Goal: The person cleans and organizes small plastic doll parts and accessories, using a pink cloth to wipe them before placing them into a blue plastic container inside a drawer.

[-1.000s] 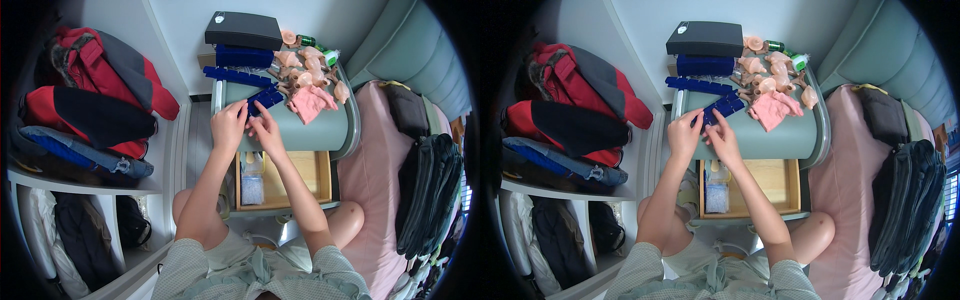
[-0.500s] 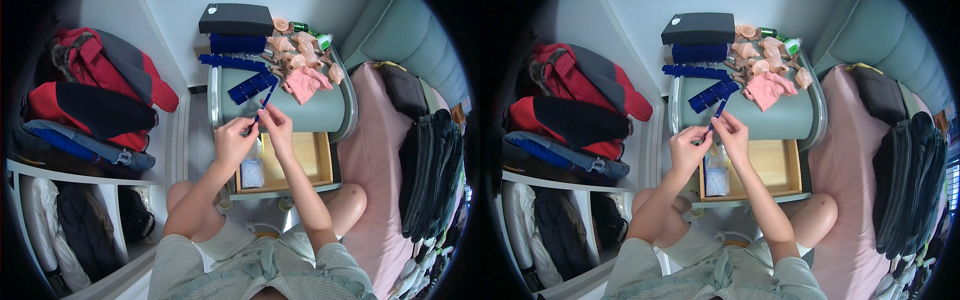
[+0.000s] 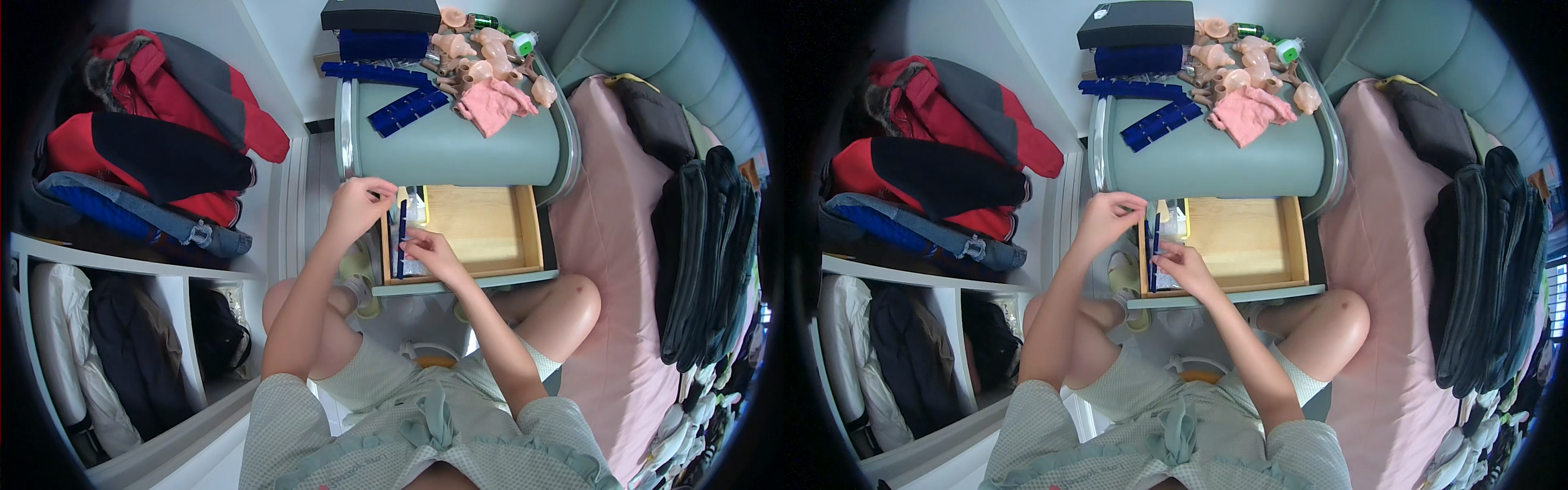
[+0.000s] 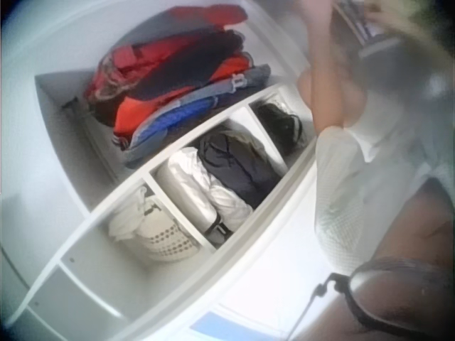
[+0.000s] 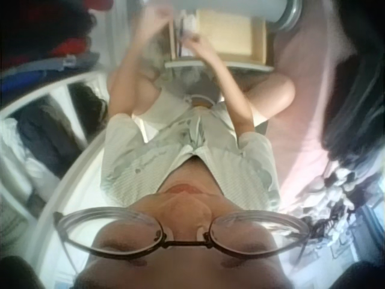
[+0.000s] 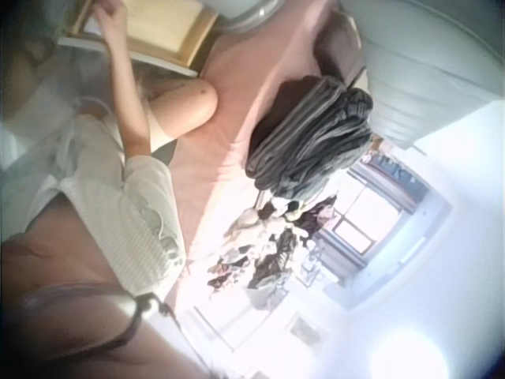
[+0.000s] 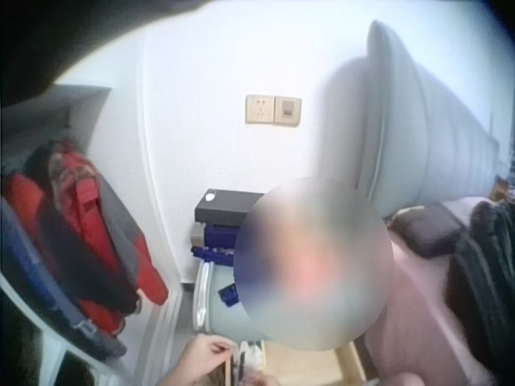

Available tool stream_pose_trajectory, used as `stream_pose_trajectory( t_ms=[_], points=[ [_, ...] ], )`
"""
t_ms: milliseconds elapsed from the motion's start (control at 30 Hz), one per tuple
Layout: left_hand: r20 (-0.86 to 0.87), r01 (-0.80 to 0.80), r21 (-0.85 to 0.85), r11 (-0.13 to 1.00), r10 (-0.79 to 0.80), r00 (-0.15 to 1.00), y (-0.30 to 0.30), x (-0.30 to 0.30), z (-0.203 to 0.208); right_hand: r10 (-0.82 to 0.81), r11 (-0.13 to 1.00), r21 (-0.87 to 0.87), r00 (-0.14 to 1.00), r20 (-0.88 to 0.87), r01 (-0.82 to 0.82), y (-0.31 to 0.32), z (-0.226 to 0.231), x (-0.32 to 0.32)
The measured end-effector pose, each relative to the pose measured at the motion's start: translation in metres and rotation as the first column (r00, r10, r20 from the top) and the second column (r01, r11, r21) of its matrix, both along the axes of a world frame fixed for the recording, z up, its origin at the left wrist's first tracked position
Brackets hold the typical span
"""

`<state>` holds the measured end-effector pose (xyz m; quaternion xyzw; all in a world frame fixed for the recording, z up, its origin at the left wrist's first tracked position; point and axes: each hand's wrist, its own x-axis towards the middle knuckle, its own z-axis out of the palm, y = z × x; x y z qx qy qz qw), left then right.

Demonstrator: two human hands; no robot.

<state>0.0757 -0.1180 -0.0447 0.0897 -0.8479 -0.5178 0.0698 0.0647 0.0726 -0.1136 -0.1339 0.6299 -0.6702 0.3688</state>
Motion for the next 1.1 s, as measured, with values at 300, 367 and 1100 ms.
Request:
stream_pose_trajectory(
  t_ms=[300,367,1100],
  points=[
    [0.272,0.175,-0.456,0.873,-0.050,0.961,0.017,-0.010,-0.009,0.087,0.981,0.184,0.982,-0.170,-0.055,-0.016,-0.040,-0.013],
    [0.315,0.195,-0.481,0.855,-0.038,0.948,0.017,-0.013,-0.011,0.076,0.979,0.199,0.986,-0.147,-0.046,-0.017,-0.044,-0.015],
    [0.338,0.239,-0.616,0.751,-0.023,0.941,0.014,-0.016,-0.046,0.290,0.852,0.523,0.800,-0.525,0.035,-0.021,-0.008,-0.001]
  ],
)
